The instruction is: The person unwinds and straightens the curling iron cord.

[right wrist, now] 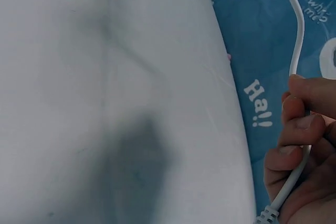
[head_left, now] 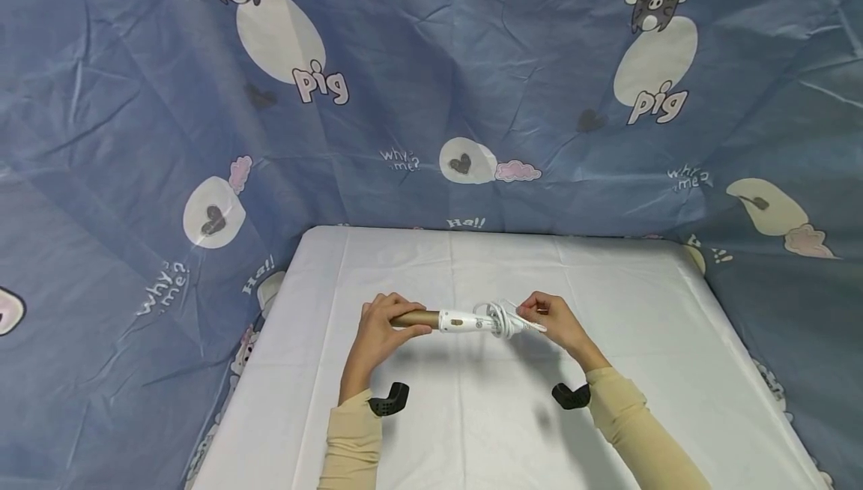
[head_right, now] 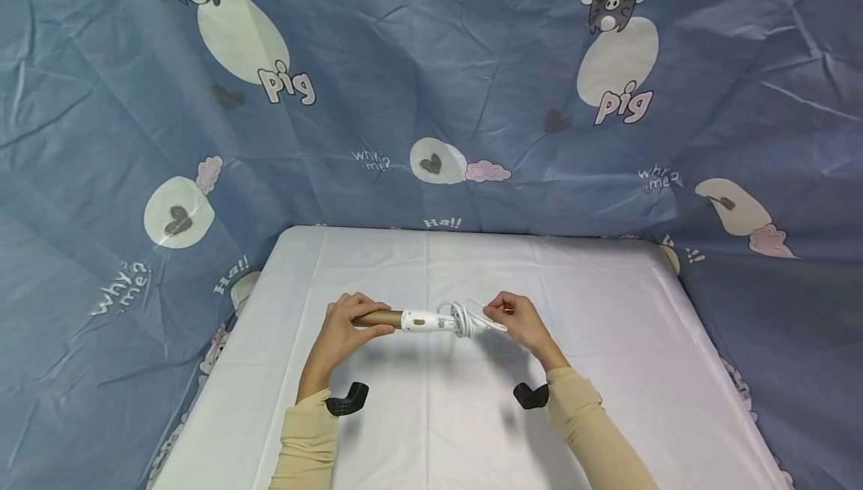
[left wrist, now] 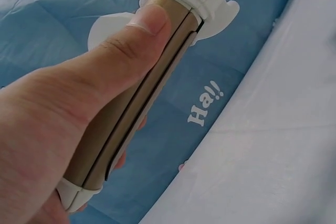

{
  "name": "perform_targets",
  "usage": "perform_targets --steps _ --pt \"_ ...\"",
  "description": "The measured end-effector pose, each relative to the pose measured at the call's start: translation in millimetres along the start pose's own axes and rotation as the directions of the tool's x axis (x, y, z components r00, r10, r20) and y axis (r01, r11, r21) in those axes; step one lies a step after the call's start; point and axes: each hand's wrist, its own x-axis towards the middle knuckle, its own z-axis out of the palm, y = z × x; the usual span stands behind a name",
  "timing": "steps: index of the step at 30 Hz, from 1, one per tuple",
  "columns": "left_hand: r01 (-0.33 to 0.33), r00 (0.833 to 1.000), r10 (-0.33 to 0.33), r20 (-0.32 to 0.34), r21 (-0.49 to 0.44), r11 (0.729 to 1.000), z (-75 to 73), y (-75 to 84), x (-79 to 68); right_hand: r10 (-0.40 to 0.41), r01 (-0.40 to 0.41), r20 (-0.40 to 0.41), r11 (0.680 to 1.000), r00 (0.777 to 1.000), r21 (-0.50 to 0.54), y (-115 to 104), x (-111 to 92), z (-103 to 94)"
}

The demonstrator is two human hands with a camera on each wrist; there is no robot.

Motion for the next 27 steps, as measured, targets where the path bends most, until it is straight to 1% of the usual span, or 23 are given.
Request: perform_targets --steps 4,7,11,18,23,27 --pt "-0.008 1.000 0.008 0.011 0.012 1.000 1.7 -0.6 -0.8 0.007 -0.007 -0.005 1.000 1.000 -0.017 -2 4 -6.1" --pt "-0.015 1.000 0.015 0.019 0.017 1.000 2.5 -1.0 -1.3 0.006 -0.007 -0.024 1.000 1.000 -0.029 -6 5 -10.1" --pt "-0.020 0.999 0.020 0.027 0.021 1.000 3.5 -1.3 -1.7 -0.019 0.018 -0.041 0.999 0.999 -0.035 -13 7 -15.2" --pt "-0.025 0.999 0.025 0.031 0.025 0.999 5.5 -3.2 -2.5 -0.051 0.049 -0.058 0.998 0.997 -0.032 -29 12 -22.4" --pt "-0.016 0.999 0.015 0.039 0.034 0.999 6.8 -5.1 -3.5 -0.085 0.083 -0.067 0.996 0.994 -0.040 -42 16 -25.6" --pt "-0.010 0.999 0.009 0.037 0.037 0.999 7.5 -6.1 -3.4 -0.105 0.104 -0.072 0.994 0.992 -0.024 -56 16 -26.1"
